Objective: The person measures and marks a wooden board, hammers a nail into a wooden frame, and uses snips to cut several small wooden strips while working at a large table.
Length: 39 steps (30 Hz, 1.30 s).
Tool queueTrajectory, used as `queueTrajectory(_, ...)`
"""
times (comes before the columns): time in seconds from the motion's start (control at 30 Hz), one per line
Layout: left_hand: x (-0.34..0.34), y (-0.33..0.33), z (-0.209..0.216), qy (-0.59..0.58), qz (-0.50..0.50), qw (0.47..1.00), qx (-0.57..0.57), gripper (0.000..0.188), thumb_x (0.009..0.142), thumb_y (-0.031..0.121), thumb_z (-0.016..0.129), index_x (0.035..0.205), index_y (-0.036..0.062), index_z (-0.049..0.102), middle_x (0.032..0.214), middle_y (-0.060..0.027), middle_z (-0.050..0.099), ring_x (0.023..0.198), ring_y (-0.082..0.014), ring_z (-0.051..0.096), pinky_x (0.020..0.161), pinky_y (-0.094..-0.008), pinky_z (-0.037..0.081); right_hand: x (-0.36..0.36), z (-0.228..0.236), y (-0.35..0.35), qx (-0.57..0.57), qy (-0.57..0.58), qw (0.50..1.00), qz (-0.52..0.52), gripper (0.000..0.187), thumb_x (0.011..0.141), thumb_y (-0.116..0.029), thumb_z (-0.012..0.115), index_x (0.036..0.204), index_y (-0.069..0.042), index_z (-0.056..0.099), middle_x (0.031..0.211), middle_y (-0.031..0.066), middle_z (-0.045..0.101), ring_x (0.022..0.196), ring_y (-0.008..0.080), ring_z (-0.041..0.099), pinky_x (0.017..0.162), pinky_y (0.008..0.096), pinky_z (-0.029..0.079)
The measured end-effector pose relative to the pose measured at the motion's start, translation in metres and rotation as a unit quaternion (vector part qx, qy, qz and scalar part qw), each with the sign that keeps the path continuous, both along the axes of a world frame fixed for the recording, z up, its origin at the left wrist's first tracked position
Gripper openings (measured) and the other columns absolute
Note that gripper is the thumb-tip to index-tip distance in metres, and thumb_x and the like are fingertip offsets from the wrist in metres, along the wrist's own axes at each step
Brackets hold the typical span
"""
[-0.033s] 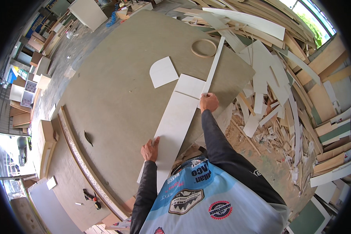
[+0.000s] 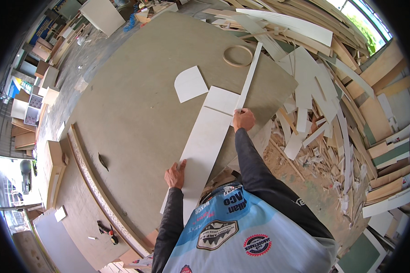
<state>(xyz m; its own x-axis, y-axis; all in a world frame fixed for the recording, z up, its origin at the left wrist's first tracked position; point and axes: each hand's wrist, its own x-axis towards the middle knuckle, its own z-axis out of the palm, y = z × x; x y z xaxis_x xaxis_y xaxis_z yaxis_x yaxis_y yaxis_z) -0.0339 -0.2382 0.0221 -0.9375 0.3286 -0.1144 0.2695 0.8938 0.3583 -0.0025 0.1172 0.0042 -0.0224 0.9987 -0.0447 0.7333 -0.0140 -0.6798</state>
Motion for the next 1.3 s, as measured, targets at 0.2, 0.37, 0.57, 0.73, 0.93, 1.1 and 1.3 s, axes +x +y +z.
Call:
queueTrajectory(0.2, -0.002, 0.0, 0.006, -0.041, 0.012, 0.999, -0.017, 0.071, 0.089, 0.071, 0.054, 0.096, 0.0027, 0.072, 0.091, -0.025, 0.07, 0.092, -0.0451, 0.065, 0.082, -0.0522, 0.049, -0.005, 0.018, -0.004, -0.054, -0.004, 0.998, -0.041, 0.021, 0.074, -0.026, 0.083, 0.088, -0.012, 0.076, 0.089, 0.0081, 0.074, 0.082, 0.0282, 0.073, 0.075, 0.0425, 0.057)
queueTrajectory(0.37, -0.002, 0.0, 0.004, -0.038, 0.014, 0.999, -0.009, 0.073, 0.089, 0.072, 0.052, 0.097, 0.0028, 0.072, 0.092, -0.0253, 0.07, 0.093, -0.0459, 0.064, 0.083, -0.0523, 0.049, -0.006, 0.018, -0.005, -0.069, 0.008, 0.996, -0.056, 0.022, 0.075, -0.027, 0.085, 0.088, -0.014, 0.074, 0.092, 0.0064, 0.074, 0.084, 0.0275, 0.073, 0.075, 0.0414, 0.057)
queueTrajectory(0.57, -0.002, 0.0, 0.005, -0.037, 0.011, 0.999, -0.008, 0.074, 0.089, 0.074, 0.051, 0.096, 0.0029, 0.072, 0.09, -0.0252, 0.07, 0.091, -0.0464, 0.064, 0.082, -0.0526, 0.049, -0.011, 0.012, -0.007, -0.075, 0.027, 0.991, -0.105, 0.017, 0.075, -0.026, 0.085, 0.083, -0.015, 0.074, 0.09, 0.0064, 0.074, 0.083, 0.0284, 0.072, 0.074, 0.0414, 0.056)
queueTrajectory(0.73, -0.001, -0.002, 0.001, -0.012, 0.01, 1.0, 0.005, 0.074, 0.089, 0.074, 0.051, 0.091, 0.003, 0.071, 0.086, -0.0254, 0.068, 0.088, -0.0463, 0.064, 0.079, -0.0536, 0.048, -0.018, 0.014, -0.011, -0.088, 0.016, 0.984, -0.155, 0.016, 0.076, -0.03, 0.085, 0.082, -0.018, 0.075, 0.085, 0.0047, 0.075, 0.081, 0.0265, 0.073, 0.075, 0.0398, 0.057)
queueTrajectory(0.93, -0.001, 0.0, 0.005, -0.02, 0.003, 1.0, -0.009, 0.073, 0.089, 0.074, 0.051, 0.09, 0.0032, 0.07, 0.084, -0.0252, 0.068, 0.086, -0.0461, 0.064, 0.078, -0.0539, 0.048, -0.02, 0.002, -0.009, -0.092, 0.013, 0.979, -0.183, 0.013, 0.078, -0.029, 0.083, 0.079, -0.02, 0.074, 0.085, 0.0037, 0.075, 0.081, 0.0247, 0.073, 0.076, 0.0392, 0.058)
queueTrajectory(1.1, -0.003, 0.0, 0.004, -0.024, 0.003, 1.0, 0.006, 0.074, 0.09, 0.074, 0.05, 0.086, 0.0028, 0.068, 0.082, -0.0251, 0.067, 0.085, -0.0464, 0.063, 0.078, -0.0544, 0.048, -0.018, 0.005, -0.01, -0.076, 0.012, 0.986, -0.15, 0.018, 0.079, -0.031, 0.081, 0.083, -0.016, 0.074, 0.084, 0.0056, 0.074, 0.08, 0.0268, 0.073, 0.075, 0.0413, 0.057)
queueTrajectory(1.3, -0.001, 0.001, 0.008, -0.024, 0.0, 1.0, 0.009, 0.074, 0.09, 0.074, 0.048, 0.082, 0.0025, 0.066, 0.08, -0.0252, 0.066, 0.084, -0.0463, 0.063, 0.078, -0.0547, 0.047, -0.005, 0.02, -0.009, -0.021, -0.035, 0.999, -0.007, 0.033, 0.081, -0.037, 0.076, 0.093, -0.007, 0.07, 0.095, 0.012, 0.072, 0.089, 0.0308, 0.071, 0.077, 0.0467, 0.055)
